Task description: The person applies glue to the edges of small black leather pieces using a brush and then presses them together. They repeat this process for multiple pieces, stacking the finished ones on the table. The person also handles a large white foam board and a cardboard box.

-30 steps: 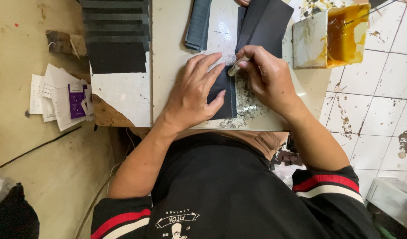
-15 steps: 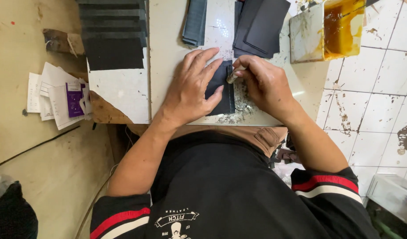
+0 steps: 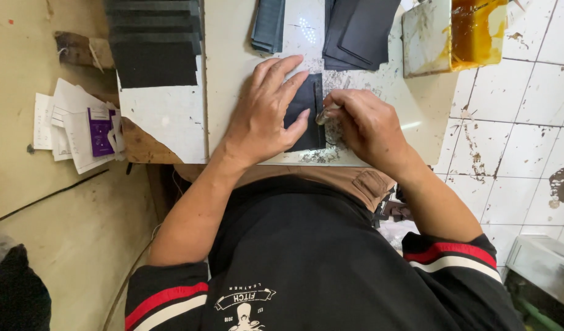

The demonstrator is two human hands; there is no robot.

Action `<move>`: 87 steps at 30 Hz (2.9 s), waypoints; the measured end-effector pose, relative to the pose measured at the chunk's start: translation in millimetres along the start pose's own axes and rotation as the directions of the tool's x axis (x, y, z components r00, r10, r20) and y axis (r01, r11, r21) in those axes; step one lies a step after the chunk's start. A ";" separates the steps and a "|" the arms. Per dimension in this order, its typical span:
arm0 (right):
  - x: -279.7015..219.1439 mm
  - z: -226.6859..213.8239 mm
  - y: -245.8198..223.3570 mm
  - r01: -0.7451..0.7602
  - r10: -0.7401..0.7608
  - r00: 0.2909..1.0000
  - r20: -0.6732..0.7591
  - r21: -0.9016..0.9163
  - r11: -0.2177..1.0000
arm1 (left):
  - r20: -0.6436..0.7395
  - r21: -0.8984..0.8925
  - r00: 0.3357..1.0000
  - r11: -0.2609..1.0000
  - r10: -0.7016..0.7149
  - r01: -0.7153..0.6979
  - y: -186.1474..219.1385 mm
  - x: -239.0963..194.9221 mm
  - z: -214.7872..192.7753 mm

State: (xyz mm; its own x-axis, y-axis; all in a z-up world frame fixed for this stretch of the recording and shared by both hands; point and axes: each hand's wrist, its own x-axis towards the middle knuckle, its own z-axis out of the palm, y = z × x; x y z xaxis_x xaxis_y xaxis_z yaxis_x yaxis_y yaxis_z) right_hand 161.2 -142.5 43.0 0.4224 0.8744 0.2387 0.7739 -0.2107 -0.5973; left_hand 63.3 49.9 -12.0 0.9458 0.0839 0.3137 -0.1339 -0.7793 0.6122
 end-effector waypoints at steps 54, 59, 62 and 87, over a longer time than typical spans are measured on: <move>-31.5 -14.5 -23.5 -0.208 0.214 0.977 -0.018 0.162 0.965 | -0.027 -0.026 0.999 0.999 0.029 -0.029 6.2 0.0 -8.9; 5.5 -7.1 -8.6 -0.162 0.191 0.971 -0.143 0.193 0.968 | -0.024 -0.027 1.000 1.000 0.015 -0.016 6.9 1.4 -9.2; 20.9 0.8 -2.1 -0.122 0.145 0.976 -0.159 0.148 0.981 | -0.012 -0.008 1.000 1.000 0.004 -0.004 6.9 1.3 -9.3; -32.3 9.0 -26.0 0.062 -0.061 0.998 0.012 -0.006 0.998 | -0.038 -0.045 0.999 0.998 0.037 -0.038 3.8 -4.5 -8.0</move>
State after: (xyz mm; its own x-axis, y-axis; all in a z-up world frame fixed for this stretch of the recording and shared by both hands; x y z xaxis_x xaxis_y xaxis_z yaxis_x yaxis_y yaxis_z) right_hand 123.2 -161.4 43.9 0.3681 0.8911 0.2655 0.8012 -0.1592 -0.5768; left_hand 56.2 51.5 -5.2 0.9283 0.0790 0.3634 -0.1833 -0.7530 0.6320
